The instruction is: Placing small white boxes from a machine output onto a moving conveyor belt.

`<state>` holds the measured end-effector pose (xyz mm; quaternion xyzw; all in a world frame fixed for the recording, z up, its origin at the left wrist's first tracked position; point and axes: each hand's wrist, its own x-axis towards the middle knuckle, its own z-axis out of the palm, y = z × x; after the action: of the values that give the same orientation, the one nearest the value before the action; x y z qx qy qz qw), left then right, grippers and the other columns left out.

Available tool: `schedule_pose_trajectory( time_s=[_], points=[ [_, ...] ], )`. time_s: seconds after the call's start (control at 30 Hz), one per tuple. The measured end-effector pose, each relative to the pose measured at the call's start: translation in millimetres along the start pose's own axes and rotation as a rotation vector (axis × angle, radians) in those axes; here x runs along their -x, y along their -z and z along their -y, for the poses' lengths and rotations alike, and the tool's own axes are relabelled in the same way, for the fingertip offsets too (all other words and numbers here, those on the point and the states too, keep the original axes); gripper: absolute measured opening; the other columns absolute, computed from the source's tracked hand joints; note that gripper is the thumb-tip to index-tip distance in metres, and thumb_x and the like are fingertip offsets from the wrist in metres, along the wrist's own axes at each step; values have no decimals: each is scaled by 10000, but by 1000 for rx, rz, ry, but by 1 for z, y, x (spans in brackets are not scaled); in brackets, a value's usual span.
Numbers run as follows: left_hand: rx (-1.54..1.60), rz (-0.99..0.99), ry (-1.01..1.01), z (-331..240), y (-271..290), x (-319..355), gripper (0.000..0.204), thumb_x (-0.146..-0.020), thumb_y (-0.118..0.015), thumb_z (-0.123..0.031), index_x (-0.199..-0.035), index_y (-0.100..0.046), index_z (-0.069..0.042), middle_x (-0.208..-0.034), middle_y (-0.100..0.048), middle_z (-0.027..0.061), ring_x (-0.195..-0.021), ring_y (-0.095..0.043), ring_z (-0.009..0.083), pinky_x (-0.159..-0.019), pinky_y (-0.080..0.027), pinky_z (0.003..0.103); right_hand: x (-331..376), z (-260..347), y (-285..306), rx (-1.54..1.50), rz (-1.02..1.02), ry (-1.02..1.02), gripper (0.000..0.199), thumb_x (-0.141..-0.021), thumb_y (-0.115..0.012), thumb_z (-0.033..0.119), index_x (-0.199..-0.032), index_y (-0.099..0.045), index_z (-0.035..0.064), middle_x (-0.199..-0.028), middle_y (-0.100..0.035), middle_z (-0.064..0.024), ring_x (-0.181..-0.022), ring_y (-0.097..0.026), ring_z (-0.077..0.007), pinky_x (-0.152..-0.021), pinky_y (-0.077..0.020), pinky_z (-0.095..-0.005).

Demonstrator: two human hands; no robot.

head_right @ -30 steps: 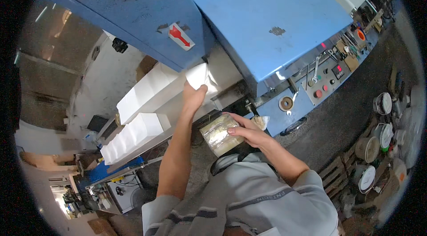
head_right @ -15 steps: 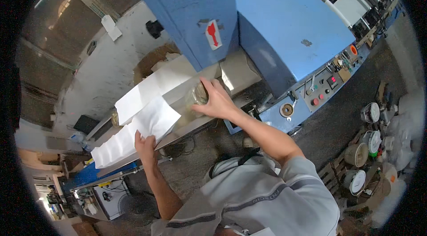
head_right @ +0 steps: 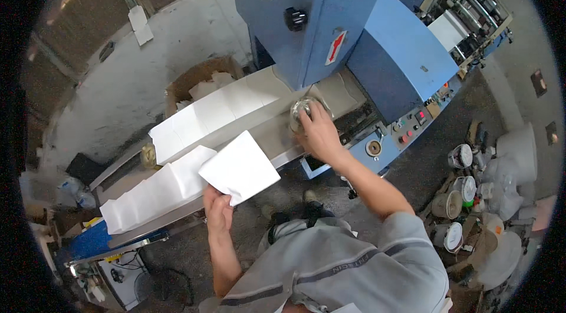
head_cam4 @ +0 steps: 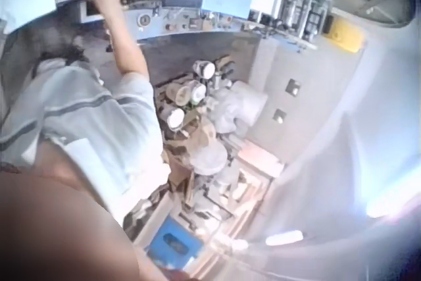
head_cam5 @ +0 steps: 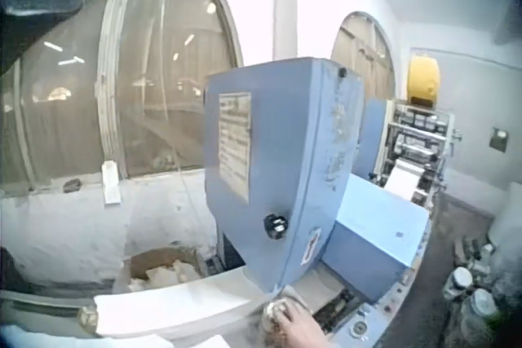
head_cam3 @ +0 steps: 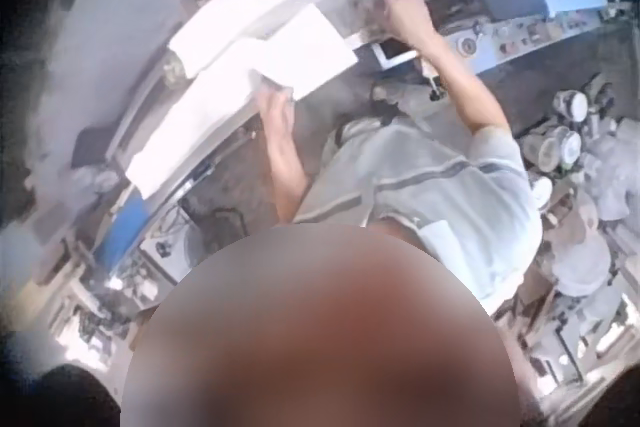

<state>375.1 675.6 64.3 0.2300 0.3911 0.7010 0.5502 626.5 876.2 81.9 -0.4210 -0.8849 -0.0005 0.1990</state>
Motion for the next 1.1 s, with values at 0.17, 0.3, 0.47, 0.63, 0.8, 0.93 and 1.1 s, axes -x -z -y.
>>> schedule_pose_trajectory(
  time_s=[0.17, 0.3, 0.47, 0.63, 0.8, 0.93, 1.1],
  points=[
    [143, 255, 219, 19, 7, -5, 713, -709, -575, -28, -1394, -393, 52, -1343, -523, 137, -1237, -524, 254, -1053, -400, 367, 89, 46, -18, -1632, 406, -835, 664, -987, -489, 505, -1419, -419, 6, -1405, -501, -107, -1254, -506, -232, -1030, -432, -374],
    [112, 408, 410, 36, 3, -4, 775, -705, -569, -50, -1450, -362, -5, -1360, -518, 98, -1230, -531, 219, -993, -454, 345, 112, 83, 7, -1939, 265, -1016, 635, -1017, -378, 518, -1394, -454, 12, -1405, -507, -124, -1280, -492, -231, -1073, -390, -399],
    [4, 454, 475, 55, -4, 27, 667, -925, -648, -294, -1455, -357, -11, -1361, -517, 80, -1229, -507, 175, -979, -436, 315, 158, 81, 24, -1775, 201, -858, 577, -1017, -433, 458, -1387, -455, 16, -1352, -553, -101, -1229, -538, -212, -1044, -414, -363],
    [-167, 401, 485, 57, -28, 70, 649, -874, -714, -149, -1408, -388, 23, -1344, -524, 114, -1244, -493, 204, -1033, -395, 341, 205, 71, 25, -1872, 174, -696, 819, -900, -584, 553, -1482, -306, 48, -1308, -560, -78, -1181, -549, -170, -952, -475, -366],
    [-366, 340, 448, 53, -32, 121, 709, -817, -764, -70, -1410, -388, 29, -1336, -530, 106, -1226, -505, 193, -1037, -394, 345, 237, 75, 40, -1855, 222, -434, 1207, -720, -836, 415, -1557, -37, 69, -1532, -307, -176, -1384, -367, -278, -1096, -341, -411],
    [-532, 336, 340, 40, -19, 157, 800, -763, -776, -17, -1440, -353, 34, -1371, -509, 122, -1255, -493, 210, -1066, -373, 350, 244, 96, 47, -1690, 239, -347, 1238, -644, -873, 150, -1561, -45, 87, -1543, -295, -182, -1388, -366, -275, -1099, -342, -408],
    [-429, 254, 272, 19, 35, 192, 746, -708, -803, 14, -1371, -460, 5, -1287, -589, 107, -1187, -558, 200, -1011, -452, 363, 225, 151, 52, -1614, 381, -302, 1217, -627, -893, 145, -1550, -107, 35, -1512, -354, -128, -1368, -366, -190, -1126, -277, -329]
  ],
)
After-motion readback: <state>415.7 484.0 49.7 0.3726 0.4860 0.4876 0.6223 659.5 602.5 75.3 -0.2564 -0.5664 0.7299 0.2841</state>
